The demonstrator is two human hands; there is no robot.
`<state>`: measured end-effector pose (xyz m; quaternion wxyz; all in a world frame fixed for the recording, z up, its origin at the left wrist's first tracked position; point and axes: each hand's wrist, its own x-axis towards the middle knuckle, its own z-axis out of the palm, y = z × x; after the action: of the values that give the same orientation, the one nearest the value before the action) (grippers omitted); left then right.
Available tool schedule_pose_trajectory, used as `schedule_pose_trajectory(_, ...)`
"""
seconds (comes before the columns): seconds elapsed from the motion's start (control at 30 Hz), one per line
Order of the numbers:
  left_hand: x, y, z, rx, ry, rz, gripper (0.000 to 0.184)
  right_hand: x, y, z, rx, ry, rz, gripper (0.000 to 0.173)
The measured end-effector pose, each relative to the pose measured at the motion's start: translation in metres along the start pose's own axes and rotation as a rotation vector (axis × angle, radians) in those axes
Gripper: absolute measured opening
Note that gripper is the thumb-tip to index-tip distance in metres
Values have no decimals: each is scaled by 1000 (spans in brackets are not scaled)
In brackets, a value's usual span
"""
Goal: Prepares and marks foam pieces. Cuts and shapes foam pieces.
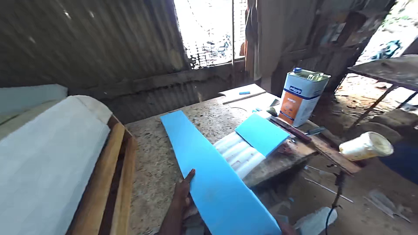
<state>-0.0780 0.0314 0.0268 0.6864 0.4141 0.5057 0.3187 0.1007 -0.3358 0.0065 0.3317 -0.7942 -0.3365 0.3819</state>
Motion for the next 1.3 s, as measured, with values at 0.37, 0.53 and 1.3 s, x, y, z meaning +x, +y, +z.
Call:
schedule_pose_trajectory(0.37,-26,-47,18,138,-46,-76,90,197,-39,-104,473,701,-10,73)
schedule_pose_trajectory(0.53,-56,-52,32,48,-176,-281,100,276,-56,-117,325,871,141,105)
schedule_pose_trajectory(1.3,51,-11,20,227,8,170,104,416,-269,156,617,229,-130,89)
